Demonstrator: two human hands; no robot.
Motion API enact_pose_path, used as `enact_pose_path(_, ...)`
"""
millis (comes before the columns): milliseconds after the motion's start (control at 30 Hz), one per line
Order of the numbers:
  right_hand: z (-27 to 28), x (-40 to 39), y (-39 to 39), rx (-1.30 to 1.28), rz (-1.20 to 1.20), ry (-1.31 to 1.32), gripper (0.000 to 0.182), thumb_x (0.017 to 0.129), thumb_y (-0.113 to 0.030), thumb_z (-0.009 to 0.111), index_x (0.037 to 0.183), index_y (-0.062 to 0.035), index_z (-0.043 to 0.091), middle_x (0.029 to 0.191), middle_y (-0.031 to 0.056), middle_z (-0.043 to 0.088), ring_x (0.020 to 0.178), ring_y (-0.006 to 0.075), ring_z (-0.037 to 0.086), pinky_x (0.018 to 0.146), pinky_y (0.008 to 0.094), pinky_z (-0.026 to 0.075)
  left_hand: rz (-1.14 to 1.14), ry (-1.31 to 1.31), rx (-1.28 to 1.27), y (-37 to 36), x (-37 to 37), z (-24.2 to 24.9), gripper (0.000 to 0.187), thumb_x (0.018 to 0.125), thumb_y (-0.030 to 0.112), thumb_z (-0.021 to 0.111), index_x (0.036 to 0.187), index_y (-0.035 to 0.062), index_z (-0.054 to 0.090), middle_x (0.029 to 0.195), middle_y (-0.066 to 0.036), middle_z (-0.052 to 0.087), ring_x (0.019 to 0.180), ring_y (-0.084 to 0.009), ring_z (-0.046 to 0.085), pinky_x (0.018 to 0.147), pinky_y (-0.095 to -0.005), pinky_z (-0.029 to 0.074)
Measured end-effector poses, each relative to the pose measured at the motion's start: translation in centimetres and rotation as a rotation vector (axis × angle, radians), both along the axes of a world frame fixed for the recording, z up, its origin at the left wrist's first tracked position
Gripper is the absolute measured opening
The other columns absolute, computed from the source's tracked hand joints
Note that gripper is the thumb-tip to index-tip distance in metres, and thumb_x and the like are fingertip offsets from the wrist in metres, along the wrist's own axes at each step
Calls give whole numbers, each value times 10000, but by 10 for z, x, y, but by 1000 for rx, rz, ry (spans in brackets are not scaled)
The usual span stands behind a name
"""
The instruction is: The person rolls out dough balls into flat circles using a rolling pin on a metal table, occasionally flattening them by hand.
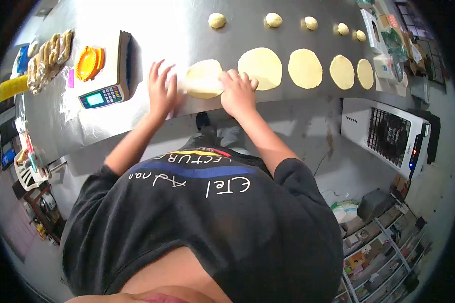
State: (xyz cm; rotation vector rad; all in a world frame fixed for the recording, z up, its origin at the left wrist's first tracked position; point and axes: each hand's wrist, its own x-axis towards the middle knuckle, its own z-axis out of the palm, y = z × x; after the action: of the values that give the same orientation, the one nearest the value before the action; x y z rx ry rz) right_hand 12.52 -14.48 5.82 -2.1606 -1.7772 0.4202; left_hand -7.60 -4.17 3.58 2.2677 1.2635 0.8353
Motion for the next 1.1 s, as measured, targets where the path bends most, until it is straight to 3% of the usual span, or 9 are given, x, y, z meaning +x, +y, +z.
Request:
enact_pose_path(67,-13,-2,1,-6,80,-38,318,687,-87,544,1003,-116,564,974,101,544,950,261,499,799,429,309,-72,121,-173,-36,-29,-5,368,898,197,518,1236,55,543,1403,-228,365,1359,-419,252,1096,-528,219)
enact_pose_path(167,-29,-8,6,233,55,-92,284,653,-206,582,915,-127,506,929,63,491,909,262,466,782,431,303,-58,302,-66,-58,-33,-20,428,911,191,480,1296,3,469,1433,-261,311,1371,-426,224,1099,-553,189)
enact_pose_path(267,-32,-8,43,179,24,-155,283,661,-207,570,922,-123,501,961,73,490,938,266,458,778,432,306,-3,348,-41,-51,-23,-18,506,895,224,477,1308,-63,418,1428,-290,297,1359,-463,215,1093,-579,163)
enact_pose_path(400,-38,-1,93,182,62,-193,290,727,-207,531,995,-112,476,1007,98,471,961,272,449,847,442,307,105,498,-98,-9,-11,-22,549,920,269,426,1353,-65,377,1475,-289,212,1393,-426,158,1105,-573,129)
enact_pose_path(600,-46,2,171,375,34,-162,331,751,-214,492,1070,-142,444,1048,96,465,1031,291,441,923,450,300,328,307,161,56,-5,-28,635,933,317,429,1408,-74,271,1500,-266,180,1423,-398,52,1127,-539,46)
enact_pose_path(667,-47,4,164,361,48,-131,415,751,-203,483,1158,-142,429,1112,92,459,1060,293,431,938,452,298,325,422,123,57,-2,-25,678,952,328,409,1448,-54,151,1533,-244,36,1428,-383,-36,1138,-505,11)
enact_pose_path(867,-41,9,50,286,150,-159,546,741,-200,532,1277,-130,453,1239,98,482,1204,278,412,1096,519,193,21,576,57,-60,3,-13,627,926,430,415,1368,-15,394,1464,-192,326,1408,-362,190,1083,-618,51)
enact_pose_path(1033,-32,0,-14,259,78,-189,409,702,-97,520,1108,-116,566,1254,53,509,1173,291,443,1070,497,233,-149,244,35,-73,-23,-18,502,752,72,619,1242,105,514,1169,-65,545,1054,-276,478,931,-427,350)
enact_pose_path(1100,-28,-2,-22,265,55,-96,326,663,-18,541,965,-123,600,1136,54,536,1064,278,485,959,466,323,-222,236,67,-58,-31,-11,505,754,69,620,1246,110,513,1178,-66,544,1063,-279,479,926,-428,353)
